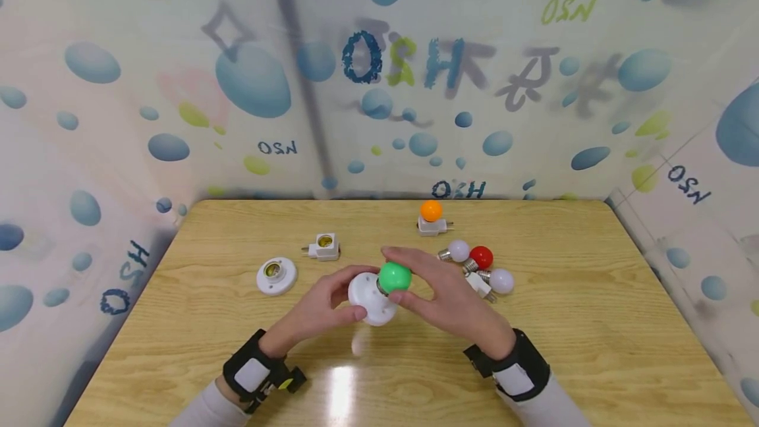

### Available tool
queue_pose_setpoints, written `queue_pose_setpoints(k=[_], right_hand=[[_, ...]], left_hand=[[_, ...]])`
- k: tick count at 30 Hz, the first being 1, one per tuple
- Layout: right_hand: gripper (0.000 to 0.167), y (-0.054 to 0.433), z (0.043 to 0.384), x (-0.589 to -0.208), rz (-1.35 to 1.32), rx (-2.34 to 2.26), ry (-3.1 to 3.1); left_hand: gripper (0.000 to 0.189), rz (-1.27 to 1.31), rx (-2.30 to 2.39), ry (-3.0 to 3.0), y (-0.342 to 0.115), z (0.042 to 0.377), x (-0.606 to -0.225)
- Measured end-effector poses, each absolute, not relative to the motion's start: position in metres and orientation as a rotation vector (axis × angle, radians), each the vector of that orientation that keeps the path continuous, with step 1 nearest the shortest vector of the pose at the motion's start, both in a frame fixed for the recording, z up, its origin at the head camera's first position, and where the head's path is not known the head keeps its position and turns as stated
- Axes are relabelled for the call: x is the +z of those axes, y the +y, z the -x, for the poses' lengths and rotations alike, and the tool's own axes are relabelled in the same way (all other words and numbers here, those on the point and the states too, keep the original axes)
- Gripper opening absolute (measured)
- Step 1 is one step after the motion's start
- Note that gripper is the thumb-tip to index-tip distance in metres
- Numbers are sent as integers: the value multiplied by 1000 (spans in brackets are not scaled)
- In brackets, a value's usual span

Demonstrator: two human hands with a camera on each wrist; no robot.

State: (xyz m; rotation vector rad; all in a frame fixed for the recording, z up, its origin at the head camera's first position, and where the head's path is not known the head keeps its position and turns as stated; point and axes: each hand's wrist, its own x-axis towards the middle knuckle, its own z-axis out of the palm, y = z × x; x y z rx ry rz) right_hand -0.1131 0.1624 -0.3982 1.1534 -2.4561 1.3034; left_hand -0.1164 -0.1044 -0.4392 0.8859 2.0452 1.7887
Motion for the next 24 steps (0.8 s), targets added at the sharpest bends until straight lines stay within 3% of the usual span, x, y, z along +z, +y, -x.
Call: queue_pose_setpoints(k=[7,24], right_hand=[[61,163,112,-398,-1161,1347,-2462],[58,159,110,-402,-1047,1274,-2404]], left_hand=[[74,-859,1863,2012,-105,117,-442],[74,-810,1842,2346,-96,107,-441]])
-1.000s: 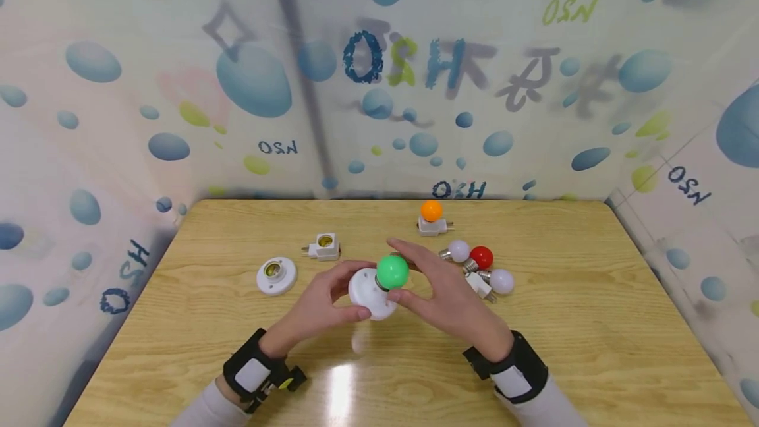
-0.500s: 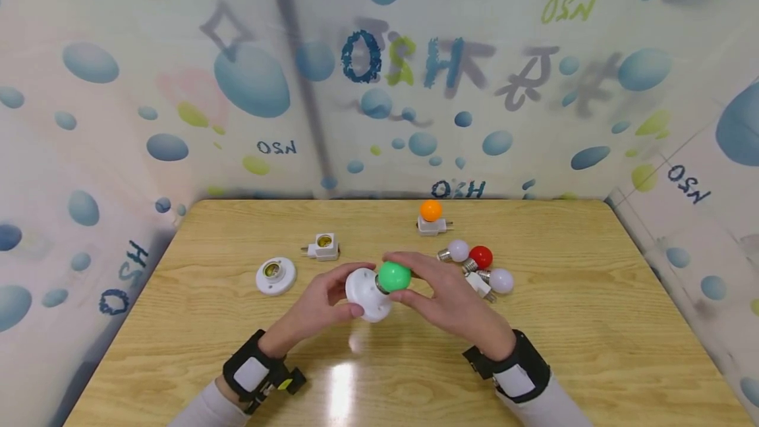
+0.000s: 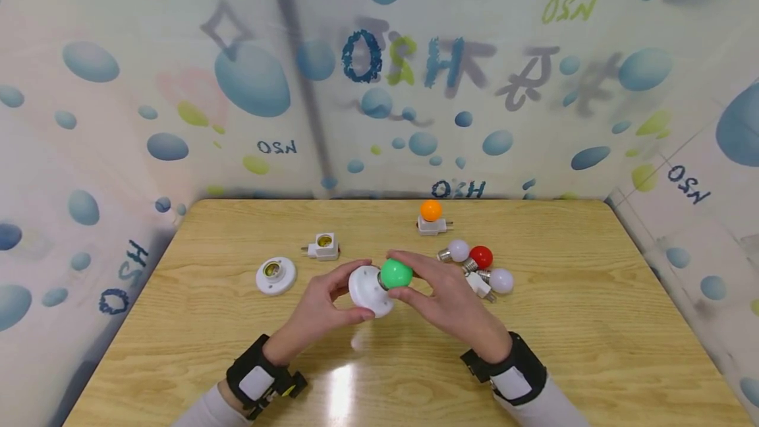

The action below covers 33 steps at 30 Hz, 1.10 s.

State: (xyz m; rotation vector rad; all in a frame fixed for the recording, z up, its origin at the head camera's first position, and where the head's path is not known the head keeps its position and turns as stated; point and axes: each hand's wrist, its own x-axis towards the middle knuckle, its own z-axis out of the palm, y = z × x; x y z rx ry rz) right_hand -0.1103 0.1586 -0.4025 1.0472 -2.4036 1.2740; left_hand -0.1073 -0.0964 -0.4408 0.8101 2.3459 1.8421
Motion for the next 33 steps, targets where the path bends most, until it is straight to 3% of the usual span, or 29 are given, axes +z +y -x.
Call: queue_pose_setpoints(k=[12,20,33], right_hand=[[60,156,110,-403,-970,1233,-2492],[60,169,119,-401,-978,1184,-2526],[52,217,166,-391,-798,1016,-2619]], left_hand=[[75,-768,1714,2451,-90,109,-442],[99,-703,1527,2491,-91,110,-445],[67,-736,1593,2694,-117,113,-446]])
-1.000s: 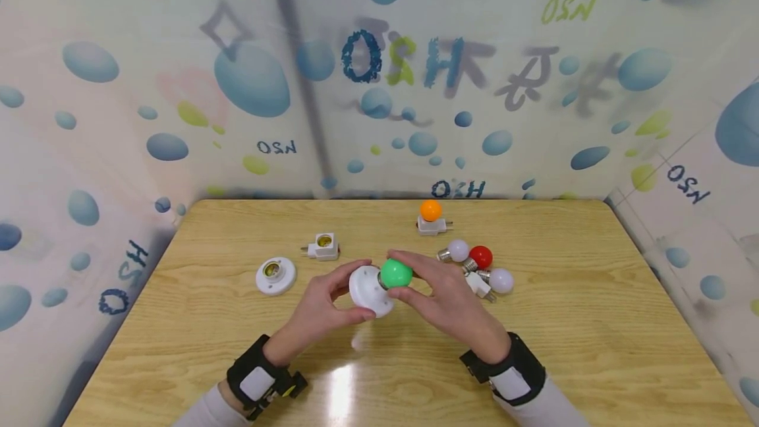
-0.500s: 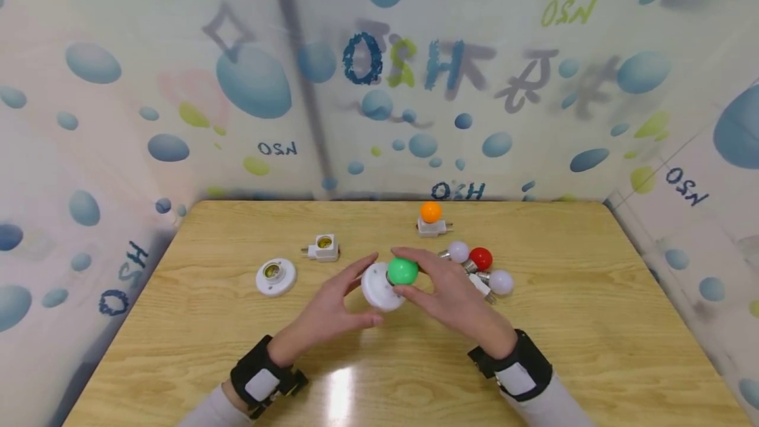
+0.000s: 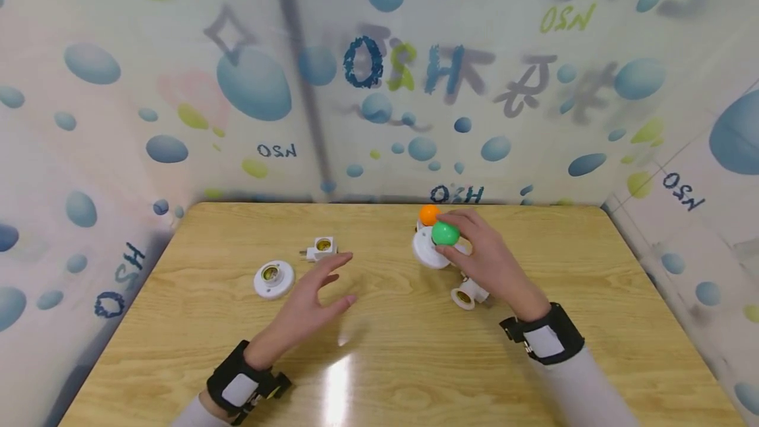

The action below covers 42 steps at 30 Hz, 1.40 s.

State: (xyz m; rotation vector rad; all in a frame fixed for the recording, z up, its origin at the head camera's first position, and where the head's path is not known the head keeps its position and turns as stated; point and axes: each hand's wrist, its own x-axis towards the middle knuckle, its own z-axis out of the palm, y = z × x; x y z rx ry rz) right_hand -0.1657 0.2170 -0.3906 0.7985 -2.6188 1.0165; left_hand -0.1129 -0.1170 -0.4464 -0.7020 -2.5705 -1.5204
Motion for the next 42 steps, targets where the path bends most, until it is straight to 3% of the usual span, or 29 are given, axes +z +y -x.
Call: queue_pose_setpoints(k=[17,27,42], right_hand=[[50,257,216,-393,-627,856,-2725],[53,270,234,-410,-471,804,-2920],[50,277,247,-430,-466,786,-3006]], left_hand=[[56,662,-1467,-2547,-133,112,-450],[50,645,-1477,-2542,-136,108,-451],[49,627,-1494,-2540,-139,103,-452]])
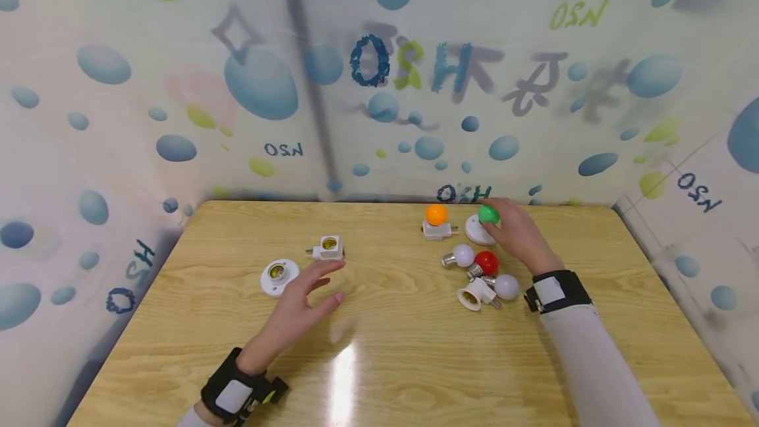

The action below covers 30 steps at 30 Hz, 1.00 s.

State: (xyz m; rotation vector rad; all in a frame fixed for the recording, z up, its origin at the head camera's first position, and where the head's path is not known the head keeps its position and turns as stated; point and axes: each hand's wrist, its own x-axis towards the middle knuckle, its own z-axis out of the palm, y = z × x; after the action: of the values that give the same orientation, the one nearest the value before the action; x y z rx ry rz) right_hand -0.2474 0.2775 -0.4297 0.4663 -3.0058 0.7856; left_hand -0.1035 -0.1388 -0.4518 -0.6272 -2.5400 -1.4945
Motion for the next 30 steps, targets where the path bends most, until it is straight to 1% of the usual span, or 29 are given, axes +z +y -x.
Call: queue_pose_setpoints(k=[6,14,19,24,30], right_hand=[[51,280,249,-432,-461,762,-3018],[57,281,244,-430,-447,803,-3036],[55,285,230,-427,-445,790,-2971],[52,285,211,-422,-463,737,-2894],[55,284,191,-418,-445,732,-2887]], left_hand=[[50,609,-1508,-2539,-139,104,-450],[49,607,-1508,-2493,-146,107,-448],[49,577,-1478,-2456,-153,114,-442],[50,529,-1292,-2506,-160,126,-437],[54,501,-1136,-2612,-165,144,-435]])
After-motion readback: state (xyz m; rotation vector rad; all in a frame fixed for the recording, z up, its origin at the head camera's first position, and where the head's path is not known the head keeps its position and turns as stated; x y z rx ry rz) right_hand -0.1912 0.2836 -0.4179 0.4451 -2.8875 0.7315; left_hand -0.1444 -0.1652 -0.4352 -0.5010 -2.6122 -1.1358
